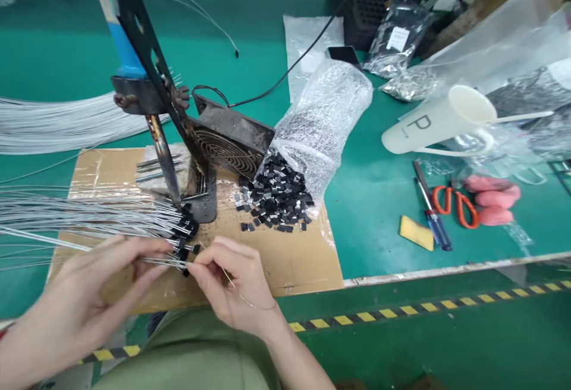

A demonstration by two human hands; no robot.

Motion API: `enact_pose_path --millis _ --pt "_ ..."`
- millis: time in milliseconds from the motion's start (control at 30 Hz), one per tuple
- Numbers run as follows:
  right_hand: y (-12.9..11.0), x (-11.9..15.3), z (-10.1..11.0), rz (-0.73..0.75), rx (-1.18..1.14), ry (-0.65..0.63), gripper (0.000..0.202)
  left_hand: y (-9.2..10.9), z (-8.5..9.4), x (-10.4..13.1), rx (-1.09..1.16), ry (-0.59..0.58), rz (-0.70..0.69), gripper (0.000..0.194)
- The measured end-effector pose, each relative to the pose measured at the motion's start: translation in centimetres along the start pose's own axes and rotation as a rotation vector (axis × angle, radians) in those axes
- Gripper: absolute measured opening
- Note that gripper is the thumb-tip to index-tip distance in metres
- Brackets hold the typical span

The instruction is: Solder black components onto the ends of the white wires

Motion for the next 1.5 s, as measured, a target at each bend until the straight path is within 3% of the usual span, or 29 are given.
enact_pose_path --millis 100,267,367,533,700,867,1333,1500 --pt "0.3 0.0 0.0 -0.003 0.0 0.004 0.022 0.4 -1.6 0.1 0.026 -0.089 -0.03 0.02" --pt "0.8 0.1 -0.2 -0.036 -0.057 0.039 0.019 -0.3 -2.8 -1.4 0.338 -0.193 0.142 0.028" --pt "1.2 0.2 -0.1 -0.113 -0.217 0.147 0.027 0.0 -2.6 -2.2 0.49 -0.119 0.208 0.027" --pt "1.6 0.2 0.3 -0.222 -0.64 0.293 0.067 1.1 -2.1 -2.5 0.594 0.102 0.342 0.022" --pt "1.1 -0.5 -0.6 -0.273 -0.584 0.296 0.04 0.7 -1.9 -2.5 0.609 0.09 0.333 0.02" --pt "0.3 -1.2 -1.6 -0.274 -0.555 0.22 0.014 0.1 -1.8 -2.5 0.586 0.077 0.284 0.018" --pt "0.8 -1.7 -2.6 -0.39 -0.72 0.24 0.015 1.5 -2.4 -2.1 0.62 0.22 0.352 0.016" --pt "0.8 -1.7 -2.7 -0.398 -0.725 0.255 0.014 0.4 -2.5 -1.9 0.557 0.191 0.29 0.017"
Point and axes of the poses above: each hand's wrist, its own x-axis away from the middle knuckle, its own z-axis out of the back of the hand, y = z × x, the point moved 1 cm from there along -x, towards the middle knuckle, and after that the axes turned 7 degrees about -y, right-handed, at the moved point
